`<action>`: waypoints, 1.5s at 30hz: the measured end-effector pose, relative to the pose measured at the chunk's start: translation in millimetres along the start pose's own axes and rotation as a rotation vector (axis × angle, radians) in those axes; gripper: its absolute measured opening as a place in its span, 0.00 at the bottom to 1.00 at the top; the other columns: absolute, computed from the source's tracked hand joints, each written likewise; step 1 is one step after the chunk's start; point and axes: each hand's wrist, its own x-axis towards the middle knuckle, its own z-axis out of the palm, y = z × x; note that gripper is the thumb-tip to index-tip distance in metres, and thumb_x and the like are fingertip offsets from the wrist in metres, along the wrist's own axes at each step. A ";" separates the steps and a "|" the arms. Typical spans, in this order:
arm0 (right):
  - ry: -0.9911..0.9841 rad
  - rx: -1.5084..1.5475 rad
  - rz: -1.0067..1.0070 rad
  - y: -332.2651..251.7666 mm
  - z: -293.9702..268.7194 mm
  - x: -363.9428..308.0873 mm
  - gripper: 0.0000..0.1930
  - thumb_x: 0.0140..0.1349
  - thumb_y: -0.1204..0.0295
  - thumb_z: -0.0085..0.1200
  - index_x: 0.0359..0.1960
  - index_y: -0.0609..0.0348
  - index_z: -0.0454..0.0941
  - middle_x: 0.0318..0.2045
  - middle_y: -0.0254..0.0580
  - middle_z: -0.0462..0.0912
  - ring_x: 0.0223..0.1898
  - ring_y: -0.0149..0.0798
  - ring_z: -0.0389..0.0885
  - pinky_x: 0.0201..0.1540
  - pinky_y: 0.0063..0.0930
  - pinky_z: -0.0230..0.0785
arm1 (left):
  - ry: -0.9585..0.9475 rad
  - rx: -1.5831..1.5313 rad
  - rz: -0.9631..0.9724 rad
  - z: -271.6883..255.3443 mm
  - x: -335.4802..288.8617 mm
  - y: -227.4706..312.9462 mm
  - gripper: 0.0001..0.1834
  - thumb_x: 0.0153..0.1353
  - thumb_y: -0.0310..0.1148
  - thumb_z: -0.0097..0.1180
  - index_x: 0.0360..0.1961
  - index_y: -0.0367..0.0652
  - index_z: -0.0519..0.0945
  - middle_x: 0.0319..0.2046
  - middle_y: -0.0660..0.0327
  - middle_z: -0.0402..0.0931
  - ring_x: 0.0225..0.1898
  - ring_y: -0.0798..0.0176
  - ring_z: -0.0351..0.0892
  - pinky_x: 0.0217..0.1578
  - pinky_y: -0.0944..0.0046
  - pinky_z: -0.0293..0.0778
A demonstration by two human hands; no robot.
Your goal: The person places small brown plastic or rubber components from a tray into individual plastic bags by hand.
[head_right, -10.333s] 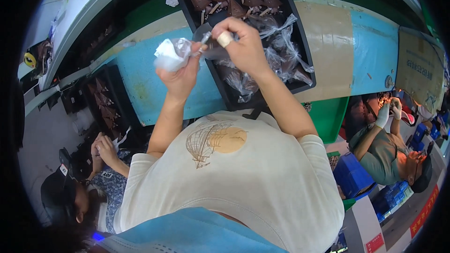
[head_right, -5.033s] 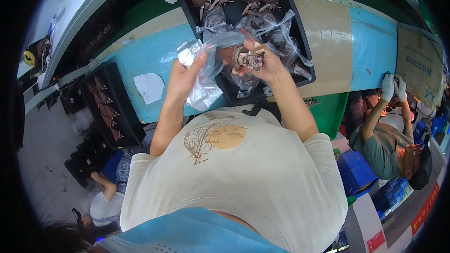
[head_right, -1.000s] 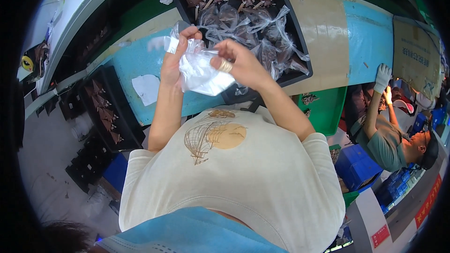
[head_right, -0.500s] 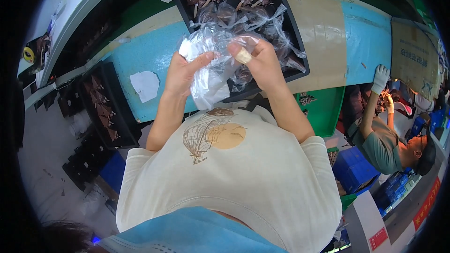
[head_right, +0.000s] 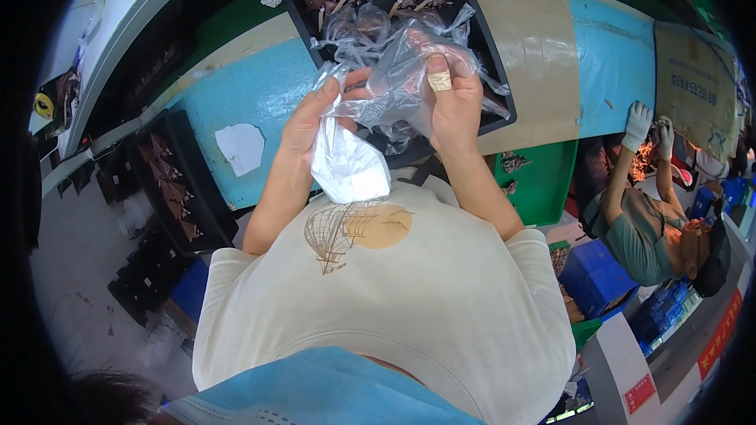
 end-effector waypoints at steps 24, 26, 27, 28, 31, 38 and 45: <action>0.198 -0.709 -0.203 -0.8 2.0 3.0 0.27 0.52 0.74 0.58 0.52 0.63 0.59 0.44 0.42 0.67 0.44 0.33 0.67 0.48 0.22 0.59 | 0.252 0.090 0.285 20.1 0.6 -3.8 0.09 0.48 0.24 0.63 0.32 0.40 0.77 0.28 0.65 0.77 0.27 0.74 0.74 0.29 0.73 0.71; 0.001 -0.963 -0.498 -9.7 10.5 -3.1 0.23 0.47 0.78 0.61 0.46 0.63 0.66 0.41 0.38 0.71 0.40 0.30 0.69 0.43 0.21 0.62 | 0.269 0.135 0.280 21.1 2.0 -5.0 0.10 0.47 0.23 0.63 0.32 0.40 0.77 0.29 0.65 0.77 0.28 0.73 0.75 0.29 0.73 0.71; 0.008 -0.962 -0.496 -14.4 14.0 -6.6 0.23 0.47 0.78 0.61 0.46 0.63 0.66 0.41 0.38 0.71 0.40 0.30 0.69 0.43 0.21 0.62 | 0.254 0.144 0.264 20.1 2.8 -6.4 0.10 0.47 0.23 0.63 0.32 0.40 0.77 0.29 0.64 0.77 0.28 0.73 0.75 0.30 0.72 0.72; -0.231 -0.889 -0.283 -19.1 18.4 -10.0 0.21 0.46 0.80 0.61 0.43 0.64 0.68 0.40 0.37 0.72 0.38 0.29 0.70 0.42 0.20 0.63 | 0.240 0.152 0.249 19.6 3.1 -7.1 0.10 0.47 0.23 0.63 0.32 0.40 0.77 0.29 0.64 0.77 0.28 0.72 0.76 0.30 0.72 0.72; -0.451 -0.732 -0.019 -14.4 22.8 -8.3 0.15 0.45 0.80 0.61 0.35 0.64 0.73 0.33 0.35 0.75 0.31 0.27 0.72 0.36 0.20 0.66 | 0.164 0.066 0.172 23.9 1.0 -4.2 0.11 0.46 0.23 0.64 0.32 0.39 0.77 0.29 0.63 0.77 0.29 0.71 0.76 0.30 0.70 0.74; -0.458 -0.535 0.185 -3.1 23.0 -8.9 0.10 0.47 0.83 0.58 0.32 0.65 0.75 0.28 0.34 0.78 0.29 0.24 0.75 0.32 0.17 0.69 | 0.190 0.043 0.123 12.4 1.6 -5.2 0.13 0.45 0.24 0.65 0.33 0.39 0.76 0.29 0.61 0.78 0.28 0.69 0.77 0.29 0.70 0.74; -0.498 -0.296 0.314 -1.7 19.6 -2.0 0.05 0.53 0.81 0.52 0.31 0.63 0.72 0.30 0.35 0.76 0.31 0.25 0.73 0.35 0.18 0.67 | 0.133 -0.062 0.093 4.2 -1.5 -5.2 0.12 0.46 0.25 0.64 0.33 0.40 0.76 0.27 0.63 0.77 0.25 0.72 0.75 0.24 0.72 0.72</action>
